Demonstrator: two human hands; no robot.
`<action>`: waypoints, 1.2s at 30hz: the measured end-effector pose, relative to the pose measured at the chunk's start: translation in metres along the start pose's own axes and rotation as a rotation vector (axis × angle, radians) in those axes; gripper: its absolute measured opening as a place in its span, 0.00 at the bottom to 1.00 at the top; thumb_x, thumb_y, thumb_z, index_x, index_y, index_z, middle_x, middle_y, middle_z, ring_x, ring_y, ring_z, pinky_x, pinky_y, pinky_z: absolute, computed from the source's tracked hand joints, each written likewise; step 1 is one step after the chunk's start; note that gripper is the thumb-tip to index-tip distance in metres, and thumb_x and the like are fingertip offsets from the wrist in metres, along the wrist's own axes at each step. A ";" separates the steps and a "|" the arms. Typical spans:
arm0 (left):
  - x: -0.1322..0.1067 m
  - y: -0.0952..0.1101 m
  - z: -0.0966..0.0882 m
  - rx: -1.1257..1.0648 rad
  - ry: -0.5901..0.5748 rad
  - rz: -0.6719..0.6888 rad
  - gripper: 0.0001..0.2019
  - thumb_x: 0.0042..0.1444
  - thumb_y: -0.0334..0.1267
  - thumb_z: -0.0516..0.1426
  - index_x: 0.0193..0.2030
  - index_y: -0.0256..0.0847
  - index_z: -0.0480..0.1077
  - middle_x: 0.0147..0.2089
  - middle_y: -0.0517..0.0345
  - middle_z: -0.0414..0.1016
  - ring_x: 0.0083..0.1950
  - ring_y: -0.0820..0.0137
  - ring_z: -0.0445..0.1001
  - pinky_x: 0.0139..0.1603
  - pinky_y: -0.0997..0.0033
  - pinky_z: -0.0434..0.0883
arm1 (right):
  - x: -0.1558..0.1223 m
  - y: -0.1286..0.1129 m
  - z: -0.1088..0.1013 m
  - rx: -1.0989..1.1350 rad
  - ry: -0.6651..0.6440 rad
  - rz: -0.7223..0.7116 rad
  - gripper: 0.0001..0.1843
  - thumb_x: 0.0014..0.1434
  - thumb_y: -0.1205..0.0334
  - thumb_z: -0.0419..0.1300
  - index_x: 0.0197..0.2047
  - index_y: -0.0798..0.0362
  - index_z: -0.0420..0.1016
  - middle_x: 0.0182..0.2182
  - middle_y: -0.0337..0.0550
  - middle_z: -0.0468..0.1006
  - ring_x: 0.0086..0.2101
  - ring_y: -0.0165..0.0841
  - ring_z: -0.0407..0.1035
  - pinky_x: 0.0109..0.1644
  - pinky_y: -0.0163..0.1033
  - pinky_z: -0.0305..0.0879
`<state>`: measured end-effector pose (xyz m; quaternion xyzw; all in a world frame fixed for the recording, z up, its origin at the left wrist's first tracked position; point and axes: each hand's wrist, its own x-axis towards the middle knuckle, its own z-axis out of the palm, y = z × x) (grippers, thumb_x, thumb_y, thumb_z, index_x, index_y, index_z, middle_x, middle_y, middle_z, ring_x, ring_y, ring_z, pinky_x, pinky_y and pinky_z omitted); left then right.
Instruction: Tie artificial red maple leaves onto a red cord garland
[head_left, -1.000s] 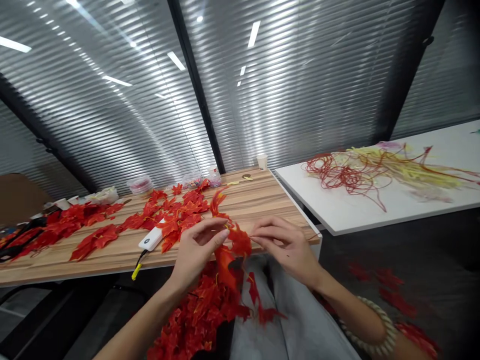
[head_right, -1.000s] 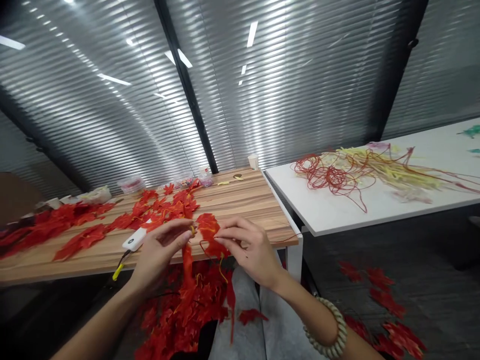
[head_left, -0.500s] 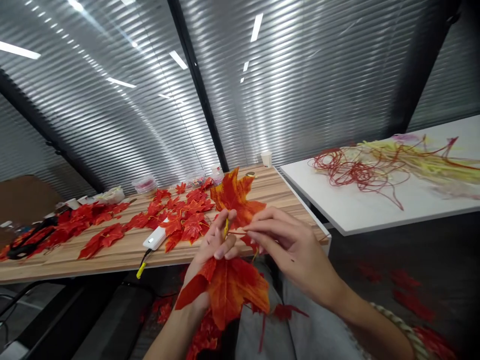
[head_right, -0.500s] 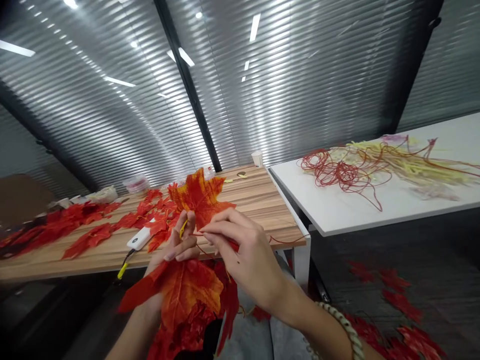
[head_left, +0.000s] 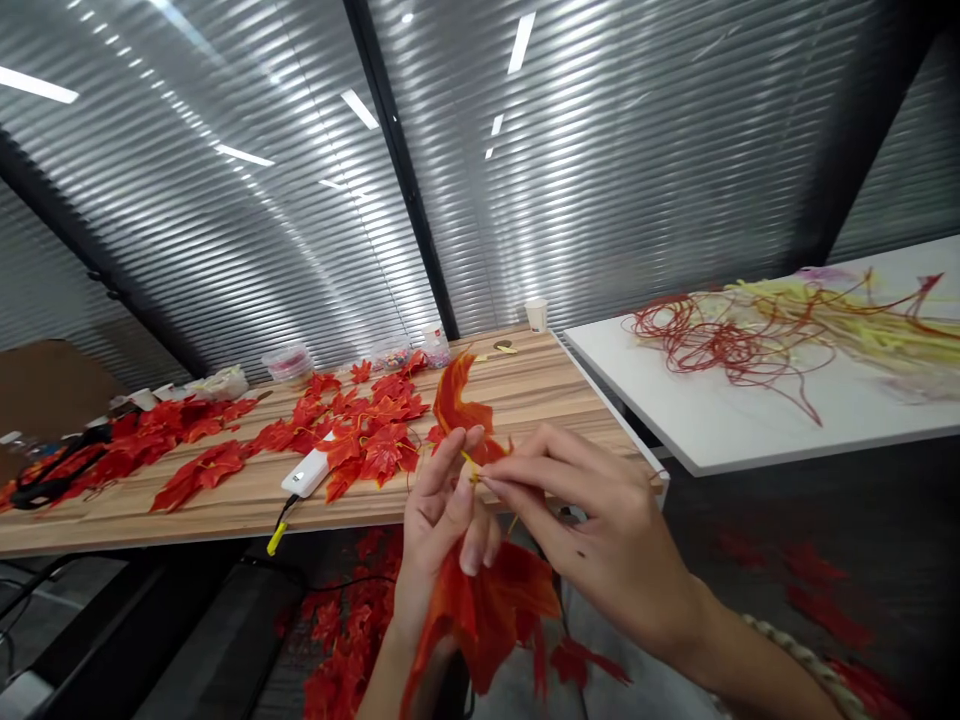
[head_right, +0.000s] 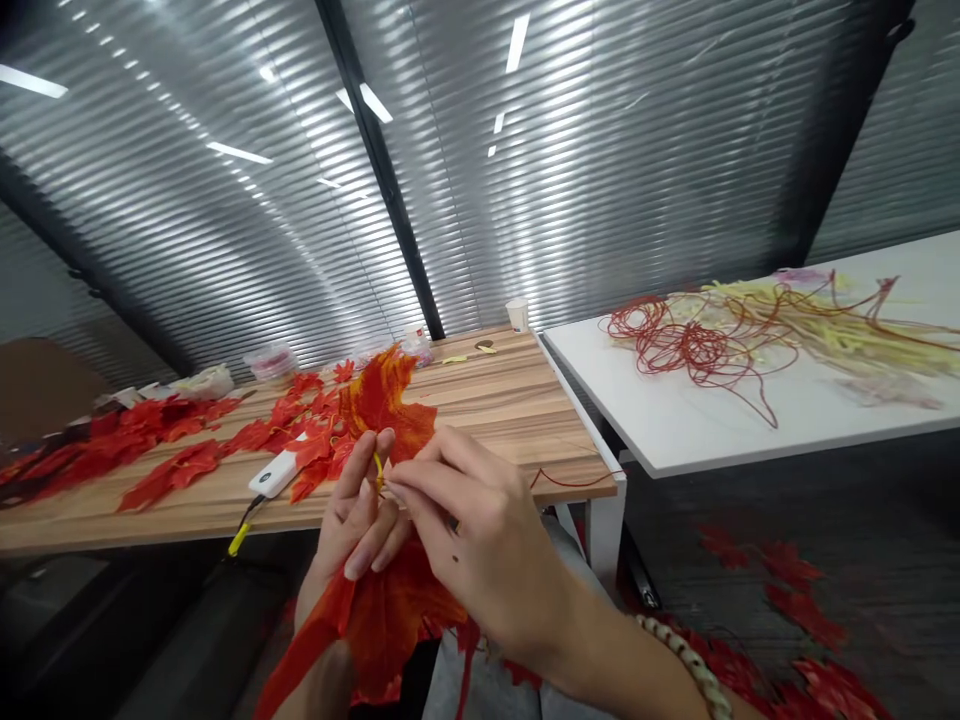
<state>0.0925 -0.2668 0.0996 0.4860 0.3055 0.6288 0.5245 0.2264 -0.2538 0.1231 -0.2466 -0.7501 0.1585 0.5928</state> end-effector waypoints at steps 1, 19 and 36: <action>0.000 0.000 -0.001 0.013 0.005 0.014 0.16 0.54 0.41 0.56 0.51 0.57 0.66 0.66 0.56 0.47 0.13 0.92 0.53 0.11 0.84 0.56 | 0.000 0.000 0.000 -0.008 -0.018 -0.014 0.10 0.55 0.73 0.55 0.37 0.53 0.75 0.27 0.41 0.70 0.28 0.28 0.66 0.31 0.32 0.65; -0.001 -0.007 -0.014 0.019 0.068 0.037 0.16 0.54 0.37 0.56 0.49 0.59 0.67 0.63 0.57 0.55 0.12 0.92 0.55 0.11 0.85 0.59 | 0.002 0.008 0.009 -0.099 -0.166 -0.032 0.10 0.58 0.71 0.52 0.33 0.54 0.74 0.26 0.42 0.69 0.28 0.29 0.65 0.30 0.33 0.63; 0.003 0.007 -0.031 0.167 0.066 -0.066 0.18 0.49 0.37 0.60 0.49 0.43 0.69 0.50 0.45 0.70 0.16 0.79 0.67 0.21 0.75 0.70 | 0.001 0.016 0.023 0.051 -0.088 0.116 0.05 0.54 0.69 0.57 0.31 0.52 0.75 0.26 0.40 0.76 0.27 0.29 0.70 0.32 0.33 0.66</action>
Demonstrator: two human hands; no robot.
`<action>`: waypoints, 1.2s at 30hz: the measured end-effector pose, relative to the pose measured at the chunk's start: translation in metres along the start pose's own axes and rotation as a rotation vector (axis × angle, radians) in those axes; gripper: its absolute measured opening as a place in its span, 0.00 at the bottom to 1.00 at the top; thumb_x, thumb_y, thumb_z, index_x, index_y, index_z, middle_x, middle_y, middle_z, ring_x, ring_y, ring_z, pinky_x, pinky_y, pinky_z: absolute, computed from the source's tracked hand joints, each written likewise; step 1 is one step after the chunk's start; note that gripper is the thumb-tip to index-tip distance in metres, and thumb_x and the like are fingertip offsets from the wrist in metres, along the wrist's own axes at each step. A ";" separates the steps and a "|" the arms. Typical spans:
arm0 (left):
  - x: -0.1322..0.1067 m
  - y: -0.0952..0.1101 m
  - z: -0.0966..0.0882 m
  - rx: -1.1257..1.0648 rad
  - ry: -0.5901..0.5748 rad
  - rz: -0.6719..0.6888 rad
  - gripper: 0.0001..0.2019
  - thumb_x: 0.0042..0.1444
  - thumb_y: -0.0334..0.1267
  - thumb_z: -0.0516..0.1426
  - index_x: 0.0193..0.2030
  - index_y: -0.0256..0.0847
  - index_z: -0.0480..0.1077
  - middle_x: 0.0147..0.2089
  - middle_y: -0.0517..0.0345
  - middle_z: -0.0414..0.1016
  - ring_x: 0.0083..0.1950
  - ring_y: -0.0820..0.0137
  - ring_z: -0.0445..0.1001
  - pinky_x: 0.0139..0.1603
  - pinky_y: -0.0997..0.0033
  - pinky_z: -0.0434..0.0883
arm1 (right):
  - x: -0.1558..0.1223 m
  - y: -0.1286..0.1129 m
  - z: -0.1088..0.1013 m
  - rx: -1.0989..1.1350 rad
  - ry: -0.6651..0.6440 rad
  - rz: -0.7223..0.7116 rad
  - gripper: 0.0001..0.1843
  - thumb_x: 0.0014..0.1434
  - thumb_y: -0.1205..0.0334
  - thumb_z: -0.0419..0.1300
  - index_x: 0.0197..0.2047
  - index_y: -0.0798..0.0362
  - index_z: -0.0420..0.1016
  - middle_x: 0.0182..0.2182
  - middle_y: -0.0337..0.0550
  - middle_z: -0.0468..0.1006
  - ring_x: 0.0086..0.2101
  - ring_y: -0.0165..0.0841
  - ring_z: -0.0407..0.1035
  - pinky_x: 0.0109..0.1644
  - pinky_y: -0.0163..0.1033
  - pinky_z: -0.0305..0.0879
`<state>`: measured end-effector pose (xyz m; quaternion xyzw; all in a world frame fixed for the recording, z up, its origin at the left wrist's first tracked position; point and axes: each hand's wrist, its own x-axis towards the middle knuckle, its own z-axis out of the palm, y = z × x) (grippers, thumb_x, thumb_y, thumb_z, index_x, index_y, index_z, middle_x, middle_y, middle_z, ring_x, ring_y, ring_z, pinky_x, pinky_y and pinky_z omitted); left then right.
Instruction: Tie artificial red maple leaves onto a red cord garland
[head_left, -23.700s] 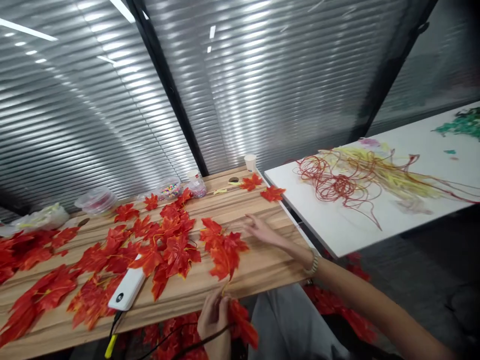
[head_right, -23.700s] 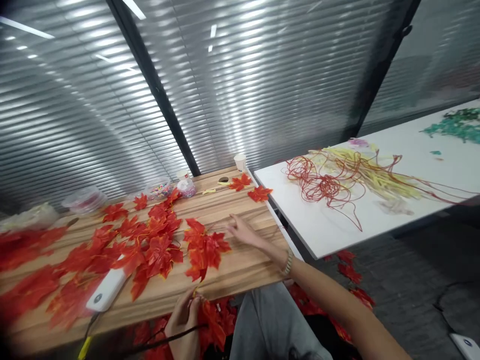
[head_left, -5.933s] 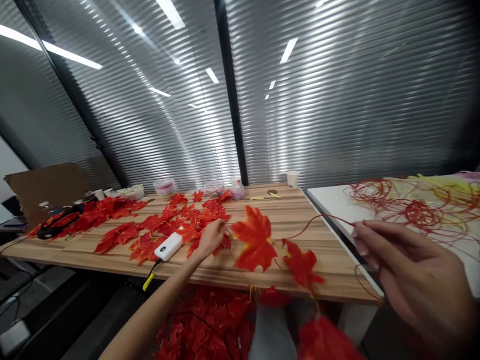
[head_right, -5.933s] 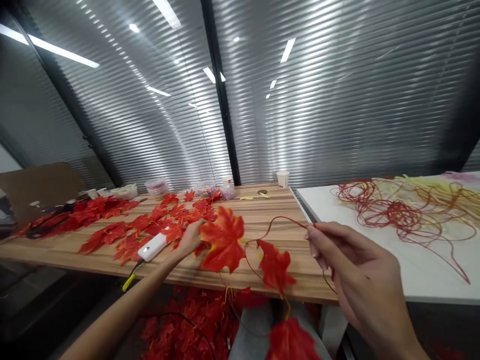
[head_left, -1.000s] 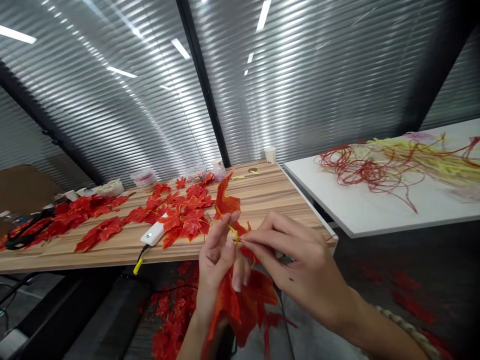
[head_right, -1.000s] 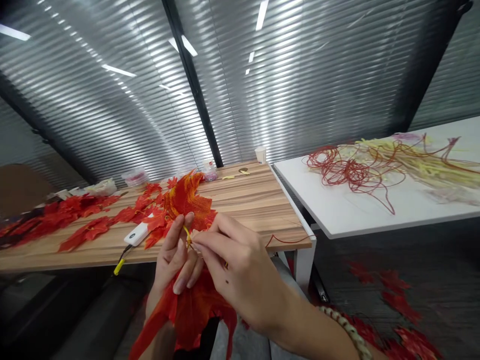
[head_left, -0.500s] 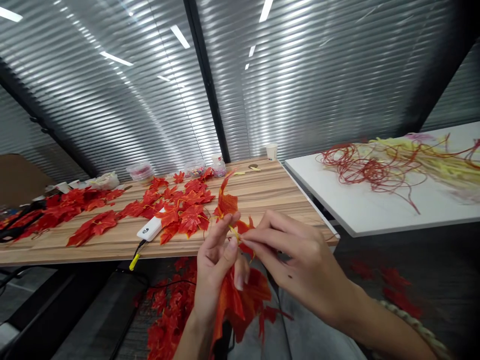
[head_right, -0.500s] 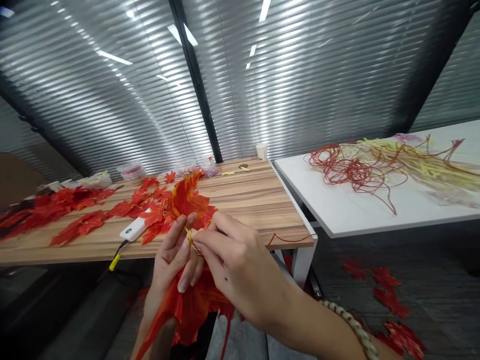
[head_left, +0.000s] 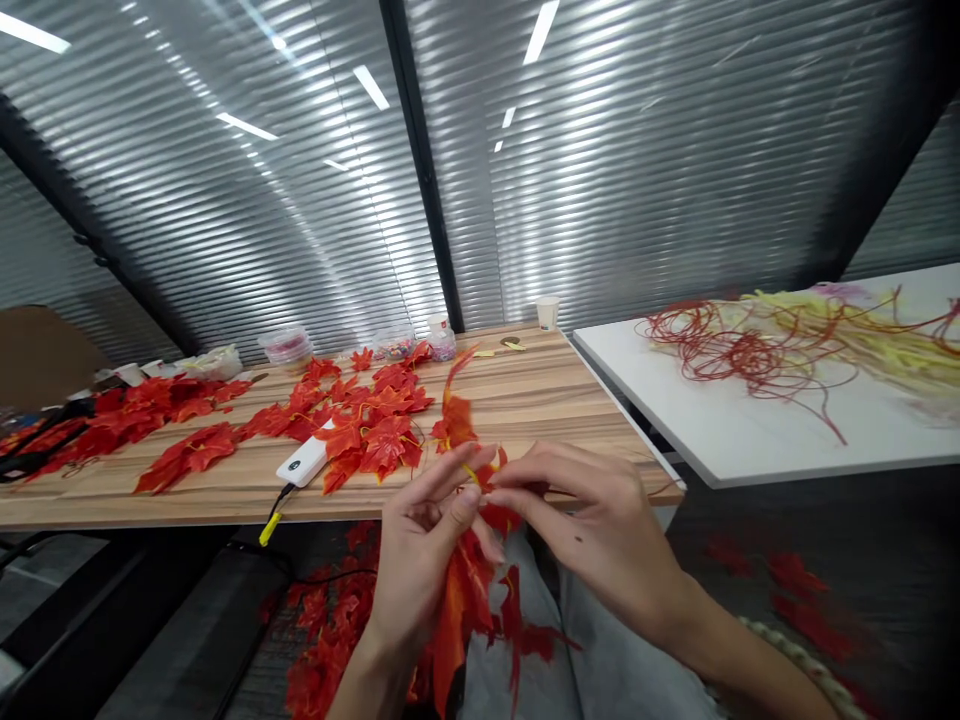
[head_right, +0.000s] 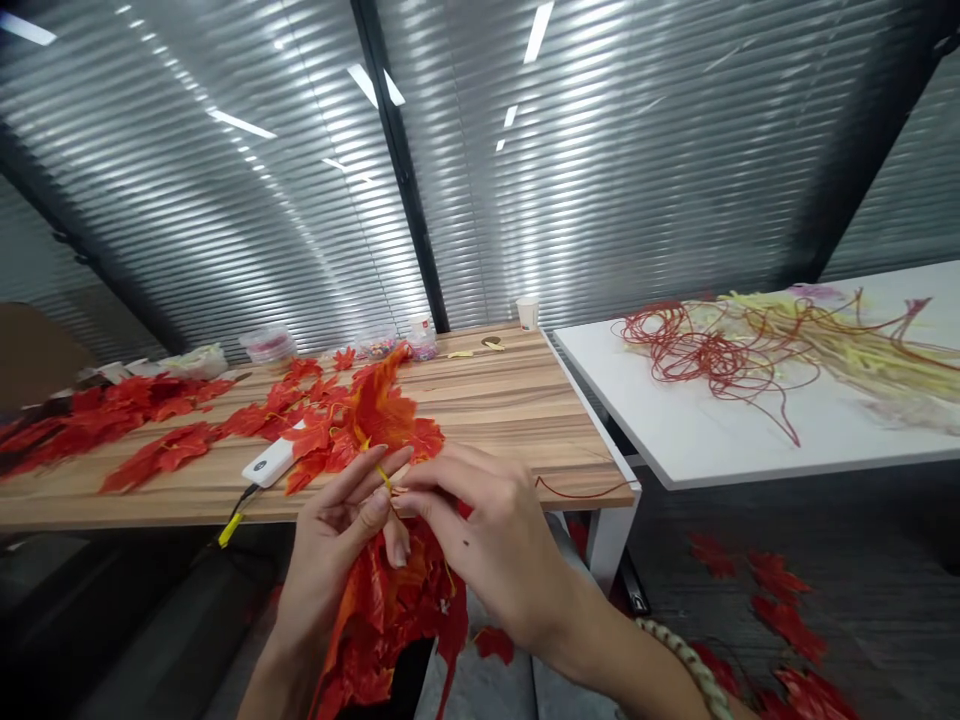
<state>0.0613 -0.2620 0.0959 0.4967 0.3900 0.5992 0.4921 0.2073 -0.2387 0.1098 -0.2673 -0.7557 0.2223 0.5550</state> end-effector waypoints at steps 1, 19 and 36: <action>0.000 0.002 -0.001 0.010 -0.008 -0.009 0.19 0.49 0.37 0.60 0.50 0.42 0.68 0.48 0.44 0.72 0.16 0.78 0.68 0.21 0.74 0.70 | 0.000 0.001 0.001 0.013 0.018 0.005 0.05 0.54 0.68 0.58 0.30 0.52 0.75 0.26 0.40 0.76 0.27 0.29 0.70 0.33 0.34 0.67; -0.003 0.003 -0.007 0.116 -0.218 -0.038 0.17 0.53 0.36 0.57 0.50 0.41 0.64 0.31 0.55 0.77 0.18 0.69 0.72 0.23 0.71 0.69 | -0.009 0.004 0.015 0.499 0.085 0.366 0.04 0.45 0.65 0.65 0.26 0.55 0.75 0.24 0.40 0.77 0.26 0.28 0.72 0.31 0.30 0.71; 0.003 0.005 -0.012 0.431 -0.057 0.192 0.02 0.47 0.31 0.61 0.29 0.40 0.74 0.31 0.59 0.73 0.21 0.77 0.71 0.23 0.79 0.71 | -0.021 0.014 0.014 0.280 0.095 0.316 0.01 0.50 0.67 0.61 0.28 0.54 0.73 0.26 0.39 0.76 0.28 0.29 0.71 0.34 0.31 0.68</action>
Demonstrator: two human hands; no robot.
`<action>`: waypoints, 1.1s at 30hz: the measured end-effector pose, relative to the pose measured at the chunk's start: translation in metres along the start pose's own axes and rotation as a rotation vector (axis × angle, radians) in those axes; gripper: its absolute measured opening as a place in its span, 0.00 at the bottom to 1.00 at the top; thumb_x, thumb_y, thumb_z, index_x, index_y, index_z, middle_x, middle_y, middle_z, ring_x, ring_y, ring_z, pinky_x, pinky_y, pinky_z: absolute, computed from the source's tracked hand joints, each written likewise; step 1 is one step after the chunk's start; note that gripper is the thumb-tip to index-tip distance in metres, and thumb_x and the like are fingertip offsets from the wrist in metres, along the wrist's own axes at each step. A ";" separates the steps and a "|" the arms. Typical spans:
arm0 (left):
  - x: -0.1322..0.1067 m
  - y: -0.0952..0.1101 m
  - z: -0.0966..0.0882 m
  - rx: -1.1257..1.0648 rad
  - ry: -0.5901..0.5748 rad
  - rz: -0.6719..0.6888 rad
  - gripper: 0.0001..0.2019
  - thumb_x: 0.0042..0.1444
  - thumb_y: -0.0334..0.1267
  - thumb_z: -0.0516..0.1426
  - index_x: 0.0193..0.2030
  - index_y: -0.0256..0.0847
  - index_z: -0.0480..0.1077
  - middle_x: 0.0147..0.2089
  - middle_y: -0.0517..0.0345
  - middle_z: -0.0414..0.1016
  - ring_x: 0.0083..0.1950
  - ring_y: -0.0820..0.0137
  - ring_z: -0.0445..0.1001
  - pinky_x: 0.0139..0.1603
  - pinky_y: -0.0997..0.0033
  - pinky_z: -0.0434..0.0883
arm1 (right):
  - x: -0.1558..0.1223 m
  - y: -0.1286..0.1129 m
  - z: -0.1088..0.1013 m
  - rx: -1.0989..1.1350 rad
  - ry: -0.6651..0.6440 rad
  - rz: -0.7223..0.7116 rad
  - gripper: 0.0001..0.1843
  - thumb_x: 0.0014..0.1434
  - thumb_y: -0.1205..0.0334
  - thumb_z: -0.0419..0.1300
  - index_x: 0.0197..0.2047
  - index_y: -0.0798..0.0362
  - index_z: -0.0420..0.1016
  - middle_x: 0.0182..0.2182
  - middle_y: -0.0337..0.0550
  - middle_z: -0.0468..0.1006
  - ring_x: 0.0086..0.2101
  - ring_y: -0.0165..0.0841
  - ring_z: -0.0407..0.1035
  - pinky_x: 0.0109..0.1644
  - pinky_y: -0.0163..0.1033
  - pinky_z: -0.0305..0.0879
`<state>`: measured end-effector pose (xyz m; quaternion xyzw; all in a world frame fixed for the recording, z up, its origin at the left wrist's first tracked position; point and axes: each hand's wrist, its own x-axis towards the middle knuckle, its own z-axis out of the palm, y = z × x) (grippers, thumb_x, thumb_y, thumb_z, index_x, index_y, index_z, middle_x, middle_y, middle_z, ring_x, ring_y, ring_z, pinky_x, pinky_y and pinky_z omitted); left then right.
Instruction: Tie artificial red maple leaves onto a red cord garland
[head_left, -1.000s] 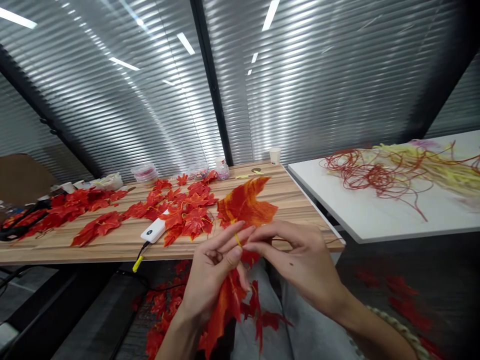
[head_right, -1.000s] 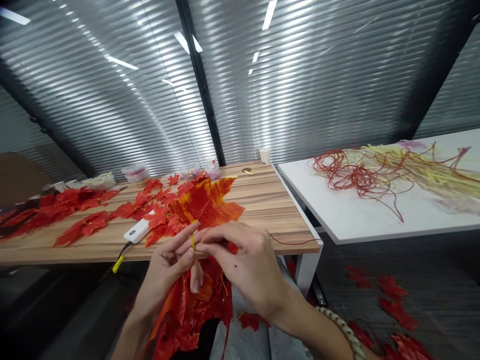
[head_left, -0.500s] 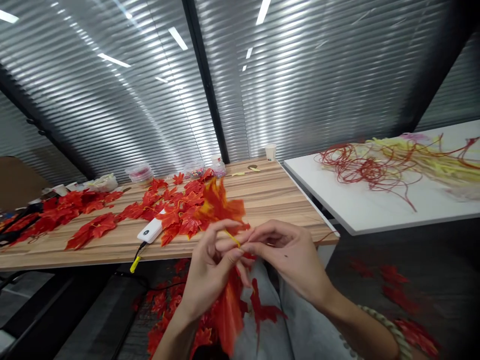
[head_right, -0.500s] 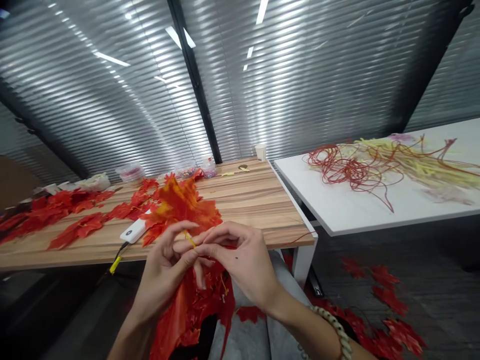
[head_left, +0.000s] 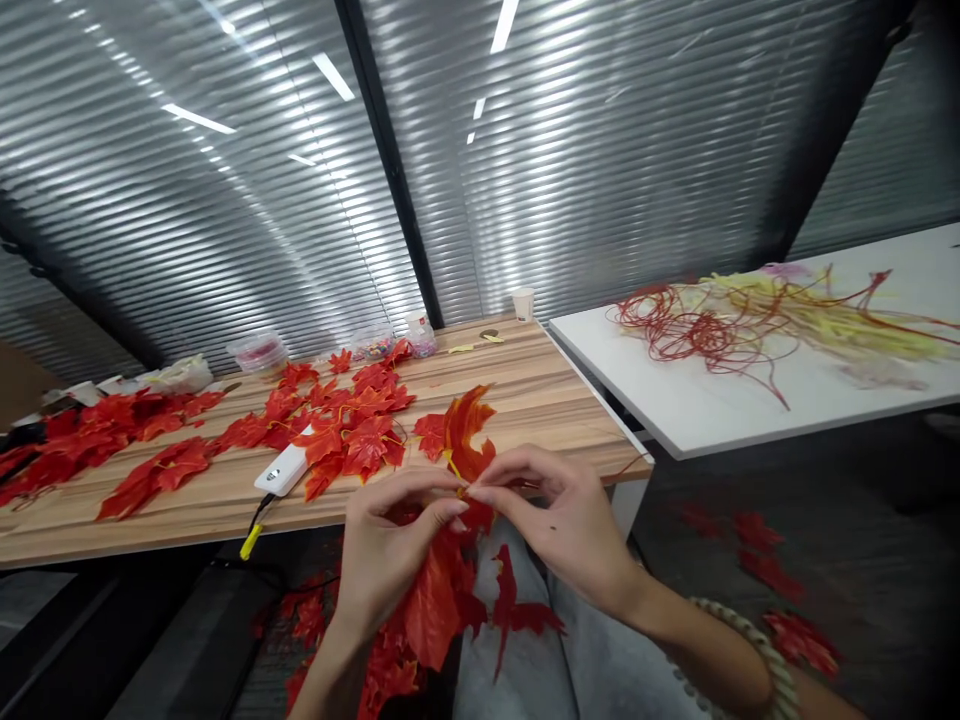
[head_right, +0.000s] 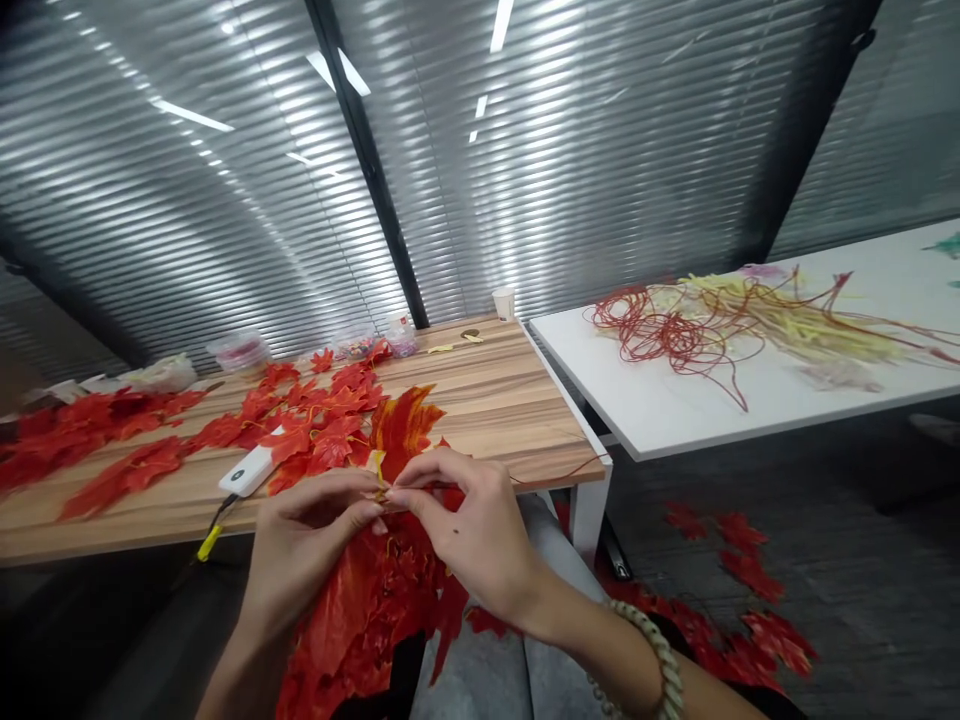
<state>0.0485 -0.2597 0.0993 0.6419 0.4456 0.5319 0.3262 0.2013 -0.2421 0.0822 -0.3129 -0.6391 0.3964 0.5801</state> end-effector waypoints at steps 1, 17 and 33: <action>0.000 -0.001 0.003 -0.011 0.013 0.002 0.02 0.46 0.31 0.61 0.29 0.40 0.74 0.31 0.59 0.73 0.20 0.77 0.71 0.22 0.79 0.70 | 0.000 0.000 0.000 0.006 0.009 0.004 0.01 0.50 0.67 0.61 0.28 0.54 0.73 0.26 0.39 0.76 0.28 0.29 0.71 0.34 0.31 0.69; 0.026 0.013 0.002 0.391 -0.171 0.250 0.05 0.50 0.30 0.57 0.30 0.42 0.75 0.28 0.60 0.75 0.29 0.75 0.72 0.30 0.79 0.69 | 0.008 0.010 -0.010 0.188 0.070 0.137 0.09 0.44 0.60 0.66 0.26 0.55 0.70 0.22 0.38 0.74 0.23 0.28 0.69 0.26 0.32 0.68; 0.107 0.038 -0.067 0.569 -0.202 0.173 0.10 0.48 0.43 0.58 0.35 0.40 0.73 0.34 0.56 0.74 0.34 0.70 0.71 0.33 0.75 0.68 | 0.041 0.014 -0.118 -0.305 -0.379 0.051 0.19 0.54 0.51 0.56 0.33 0.60 0.77 0.18 0.40 0.70 0.20 0.25 0.62 0.24 0.30 0.58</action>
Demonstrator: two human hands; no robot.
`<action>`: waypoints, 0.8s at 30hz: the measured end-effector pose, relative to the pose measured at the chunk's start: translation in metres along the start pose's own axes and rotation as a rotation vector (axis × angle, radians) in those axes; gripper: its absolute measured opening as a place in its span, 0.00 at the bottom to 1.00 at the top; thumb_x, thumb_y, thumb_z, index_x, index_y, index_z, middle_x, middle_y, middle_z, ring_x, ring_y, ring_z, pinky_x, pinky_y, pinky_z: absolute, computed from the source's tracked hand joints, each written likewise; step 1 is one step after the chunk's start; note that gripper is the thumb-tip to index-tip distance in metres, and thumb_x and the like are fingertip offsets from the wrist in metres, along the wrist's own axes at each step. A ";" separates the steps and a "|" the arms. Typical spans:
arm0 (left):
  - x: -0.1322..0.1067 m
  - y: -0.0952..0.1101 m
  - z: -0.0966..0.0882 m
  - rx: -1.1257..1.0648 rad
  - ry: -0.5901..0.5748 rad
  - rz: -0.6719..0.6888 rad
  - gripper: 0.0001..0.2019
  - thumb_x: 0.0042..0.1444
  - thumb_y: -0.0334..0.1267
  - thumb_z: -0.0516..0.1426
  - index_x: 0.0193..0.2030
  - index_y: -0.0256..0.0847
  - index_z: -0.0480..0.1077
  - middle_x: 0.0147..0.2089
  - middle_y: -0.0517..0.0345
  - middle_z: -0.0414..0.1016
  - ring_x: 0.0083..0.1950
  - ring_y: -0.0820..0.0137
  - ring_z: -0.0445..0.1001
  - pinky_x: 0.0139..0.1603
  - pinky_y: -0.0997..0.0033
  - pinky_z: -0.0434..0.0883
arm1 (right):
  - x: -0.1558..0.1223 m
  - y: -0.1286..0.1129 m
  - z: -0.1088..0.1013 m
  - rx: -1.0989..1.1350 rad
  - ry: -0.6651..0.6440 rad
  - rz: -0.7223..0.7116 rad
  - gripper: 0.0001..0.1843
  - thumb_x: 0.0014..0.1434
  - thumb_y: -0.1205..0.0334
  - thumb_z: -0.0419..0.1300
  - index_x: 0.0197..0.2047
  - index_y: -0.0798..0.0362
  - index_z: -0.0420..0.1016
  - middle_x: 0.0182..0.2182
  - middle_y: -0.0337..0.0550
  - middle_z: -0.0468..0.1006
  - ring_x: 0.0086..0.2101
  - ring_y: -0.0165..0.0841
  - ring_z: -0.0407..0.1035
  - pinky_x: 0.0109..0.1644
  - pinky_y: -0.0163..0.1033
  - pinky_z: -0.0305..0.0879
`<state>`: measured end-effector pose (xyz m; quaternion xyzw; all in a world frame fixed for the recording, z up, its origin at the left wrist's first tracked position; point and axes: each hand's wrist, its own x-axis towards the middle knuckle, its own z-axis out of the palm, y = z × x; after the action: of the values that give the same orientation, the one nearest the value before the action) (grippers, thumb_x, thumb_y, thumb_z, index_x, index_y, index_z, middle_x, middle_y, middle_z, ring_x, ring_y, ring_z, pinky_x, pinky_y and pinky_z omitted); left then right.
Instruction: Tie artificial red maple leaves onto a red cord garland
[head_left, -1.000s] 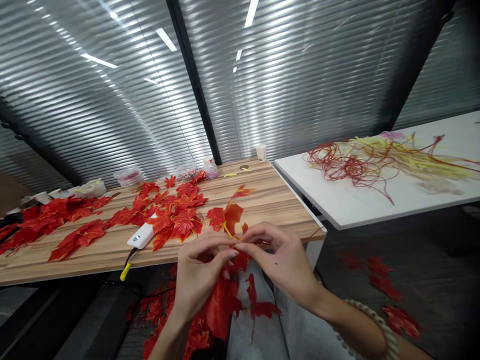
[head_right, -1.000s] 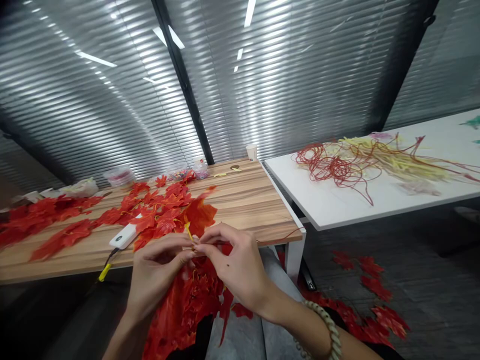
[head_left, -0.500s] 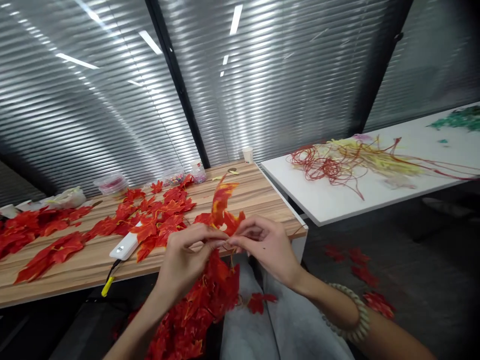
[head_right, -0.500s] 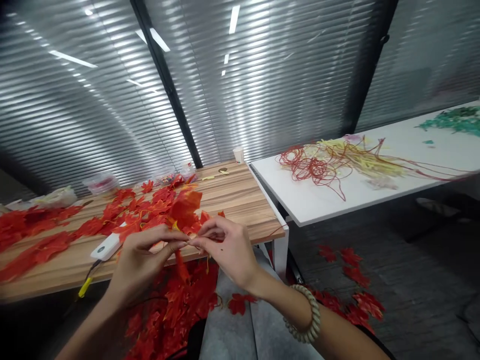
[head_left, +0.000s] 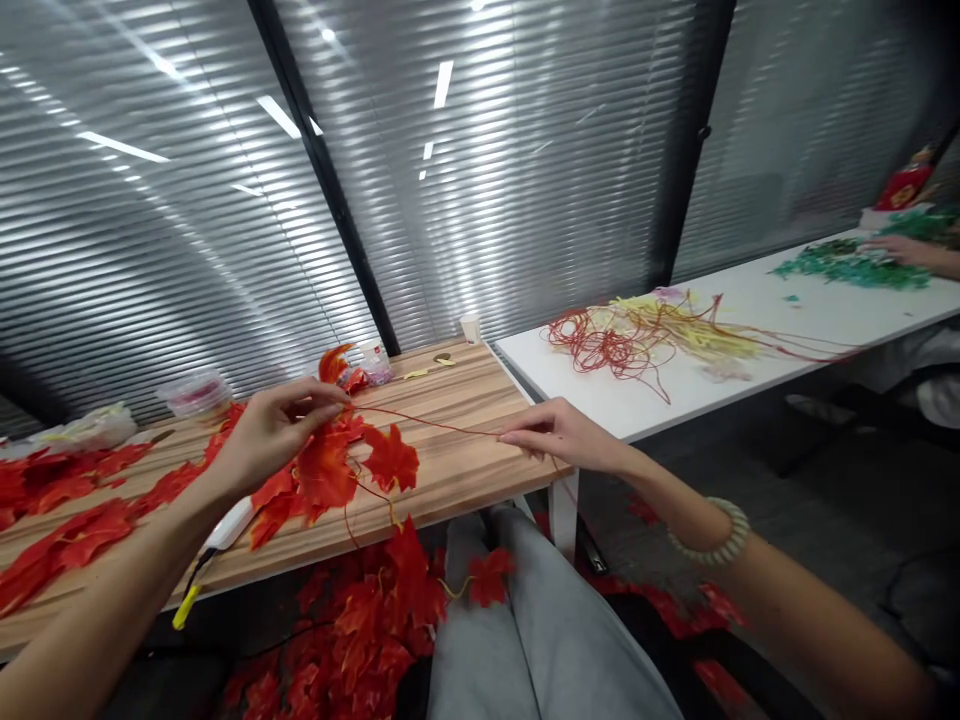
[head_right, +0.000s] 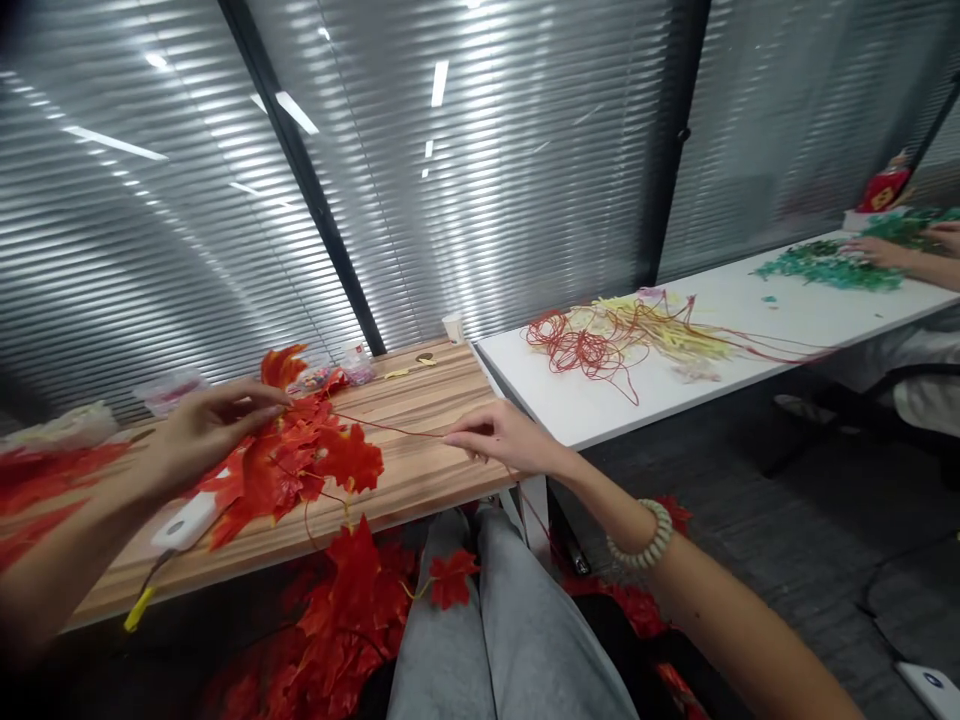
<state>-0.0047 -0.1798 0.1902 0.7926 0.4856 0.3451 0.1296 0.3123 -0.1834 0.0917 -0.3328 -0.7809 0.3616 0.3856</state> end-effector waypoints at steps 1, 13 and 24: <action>0.002 -0.005 -0.006 0.028 0.009 0.011 0.10 0.49 0.43 0.58 0.35 0.40 0.73 0.35 0.56 0.74 0.34 0.70 0.71 0.34 0.75 0.68 | -0.001 0.002 -0.006 -0.019 0.001 0.006 0.19 0.54 0.51 0.56 0.32 0.60 0.77 0.18 0.40 0.70 0.20 0.25 0.62 0.24 0.30 0.58; -0.006 -0.027 -0.072 0.128 0.241 -0.272 0.20 0.39 0.52 0.61 0.36 0.40 0.72 0.28 0.64 0.74 0.32 0.75 0.69 0.29 0.82 0.64 | -0.018 0.020 -0.056 -0.019 -0.003 0.149 0.22 0.51 0.49 0.57 0.32 0.63 0.77 0.17 0.37 0.66 0.19 0.22 0.55 0.22 0.30 0.50; -0.016 -0.015 -0.082 0.359 0.202 -0.237 0.25 0.45 0.57 0.54 0.40 0.37 0.72 0.27 0.62 0.73 0.29 0.77 0.67 0.27 0.85 0.57 | -0.034 0.012 -0.051 0.237 -0.030 0.224 0.23 0.46 0.54 0.63 0.40 0.64 0.74 0.28 0.46 0.75 0.27 0.27 0.66 0.32 0.34 0.61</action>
<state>-0.0750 -0.1965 0.2353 0.7019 0.6394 0.3131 -0.0229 0.3743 -0.1891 0.0920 -0.3646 -0.6965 0.4968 0.3677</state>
